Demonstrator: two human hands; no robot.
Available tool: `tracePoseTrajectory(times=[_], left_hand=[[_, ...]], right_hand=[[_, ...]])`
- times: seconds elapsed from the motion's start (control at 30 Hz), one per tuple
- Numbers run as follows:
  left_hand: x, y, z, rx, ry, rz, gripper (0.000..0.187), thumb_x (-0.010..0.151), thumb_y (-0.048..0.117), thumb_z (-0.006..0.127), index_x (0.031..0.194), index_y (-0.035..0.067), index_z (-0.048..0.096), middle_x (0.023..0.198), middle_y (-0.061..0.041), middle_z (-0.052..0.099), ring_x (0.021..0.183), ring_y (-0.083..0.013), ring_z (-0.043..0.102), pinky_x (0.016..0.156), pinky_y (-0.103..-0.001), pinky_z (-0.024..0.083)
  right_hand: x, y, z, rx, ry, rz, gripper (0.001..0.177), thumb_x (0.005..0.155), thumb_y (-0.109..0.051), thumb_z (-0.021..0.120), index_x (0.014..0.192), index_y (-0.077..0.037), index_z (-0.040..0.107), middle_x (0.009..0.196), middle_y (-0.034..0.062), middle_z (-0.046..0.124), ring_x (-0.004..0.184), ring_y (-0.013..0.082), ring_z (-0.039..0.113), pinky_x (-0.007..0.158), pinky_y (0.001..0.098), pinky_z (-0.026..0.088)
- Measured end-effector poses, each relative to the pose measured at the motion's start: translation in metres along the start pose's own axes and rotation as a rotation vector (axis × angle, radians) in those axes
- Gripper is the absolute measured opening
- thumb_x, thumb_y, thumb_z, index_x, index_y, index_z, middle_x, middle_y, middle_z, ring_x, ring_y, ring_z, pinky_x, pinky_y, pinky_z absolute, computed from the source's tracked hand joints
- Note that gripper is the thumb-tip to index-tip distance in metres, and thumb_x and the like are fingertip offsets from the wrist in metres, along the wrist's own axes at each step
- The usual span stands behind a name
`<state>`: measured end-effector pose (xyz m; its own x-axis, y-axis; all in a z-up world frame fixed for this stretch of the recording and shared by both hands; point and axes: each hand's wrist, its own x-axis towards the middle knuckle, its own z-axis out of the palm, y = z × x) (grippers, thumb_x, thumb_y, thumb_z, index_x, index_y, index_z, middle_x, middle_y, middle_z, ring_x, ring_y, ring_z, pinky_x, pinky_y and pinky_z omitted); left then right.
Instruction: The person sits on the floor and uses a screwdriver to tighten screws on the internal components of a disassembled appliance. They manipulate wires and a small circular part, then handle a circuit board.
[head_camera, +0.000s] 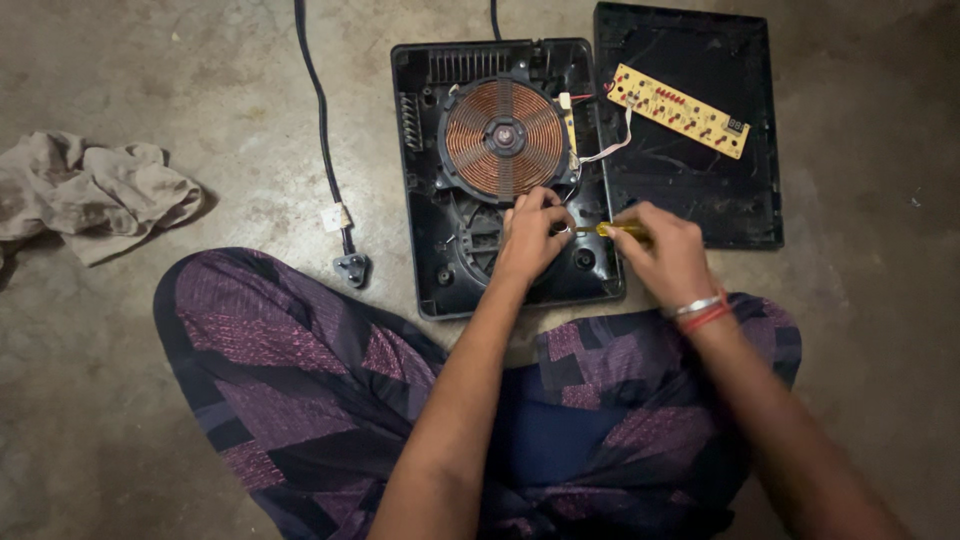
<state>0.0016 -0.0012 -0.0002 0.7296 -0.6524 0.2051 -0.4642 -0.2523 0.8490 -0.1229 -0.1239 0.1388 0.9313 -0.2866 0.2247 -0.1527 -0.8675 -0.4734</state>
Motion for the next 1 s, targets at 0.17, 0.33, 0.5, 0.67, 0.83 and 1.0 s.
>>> tracePoseTrajectory(times=[0.17, 0.33, 0.5, 0.67, 0.83, 1.0], left_hand=[[0.0, -0.002, 0.002, 0.005, -0.01, 0.003, 0.016, 0.072, 0.017, 0.082, 0.088, 0.021, 0.079, 0.113, -0.001, 0.061, 0.114, -0.0254, 0.057, 0.092, -0.045, 0.043], [0.002, -0.009, 0.007, 0.029, -0.014, 0.007, 0.016, 0.072, 0.019, 0.083, 0.087, 0.023, 0.079, 0.114, -0.001, 0.06, 0.114, -0.0262, 0.057, 0.091, -0.046, 0.044], [0.001, -0.012, 0.009, 0.026, 0.002, 0.016, 0.017, 0.072, 0.02, 0.082, 0.088, 0.023, 0.078, 0.115, -0.002, 0.06, 0.114, -0.0265, 0.057, 0.091, -0.046, 0.044], [0.001, -0.011, 0.01, 0.024, -0.003, 0.001, 0.015, 0.072, 0.017, 0.082, 0.086, 0.022, 0.078, 0.113, -0.001, 0.06, 0.113, -0.0263, 0.057, 0.09, -0.047, 0.044], [0.001, -0.011, 0.012, 0.013, 0.034, 0.014, 0.017, 0.071, 0.016, 0.082, 0.086, 0.021, 0.078, 0.112, -0.002, 0.061, 0.112, -0.0264, 0.058, 0.09, -0.046, 0.045], [0.002, -0.012, 0.013, 0.017, 0.037, 0.025, 0.018, 0.07, 0.016, 0.083, 0.087, 0.02, 0.078, 0.113, -0.002, 0.062, 0.112, -0.0267, 0.058, 0.089, -0.045, 0.045]], right_hand=[[0.032, 0.001, -0.014, -0.286, -0.244, -0.257, 0.019, 0.089, -0.02, 0.071, 0.096, -0.003, 0.072, 0.089, 0.0201, 0.068, 0.073, 0.04, 0.069, 0.065, 0.0453, 0.057], [0.06, -0.001, 0.006, -0.526, -0.441, -0.078, 0.031, 0.1, -0.034, 0.064, 0.088, -0.007, 0.069, 0.088, 0.0211, 0.072, 0.082, 0.0405, 0.071, 0.075, 0.05, 0.058], [0.076, -0.007, 0.005, -0.445, -0.449, 0.019, 0.031, 0.093, -0.034, 0.066, 0.099, -0.004, 0.062, 0.082, 0.0247, 0.072, 0.08, 0.0452, 0.07, 0.069, 0.0547, 0.056], [0.068, 0.009, -0.001, -0.391, -0.552, -0.299, 0.023, 0.088, -0.025, 0.066, 0.096, -0.004, 0.063, 0.083, 0.0198, 0.071, 0.076, 0.0439, 0.07, 0.067, 0.0538, 0.056], [0.07, 0.03, 0.021, -0.342, -0.41, 0.208, 0.036, 0.096, -0.039, 0.069, 0.086, -0.005, 0.07, 0.075, 0.0209, 0.071, 0.079, 0.0414, 0.072, 0.077, 0.0514, 0.057], [0.081, 0.034, 0.018, -0.238, -0.45, 0.16, 0.035, 0.086, -0.036, 0.072, 0.094, -0.003, 0.064, 0.077, 0.0182, 0.071, 0.075, 0.0395, 0.074, 0.071, 0.0502, 0.058]])
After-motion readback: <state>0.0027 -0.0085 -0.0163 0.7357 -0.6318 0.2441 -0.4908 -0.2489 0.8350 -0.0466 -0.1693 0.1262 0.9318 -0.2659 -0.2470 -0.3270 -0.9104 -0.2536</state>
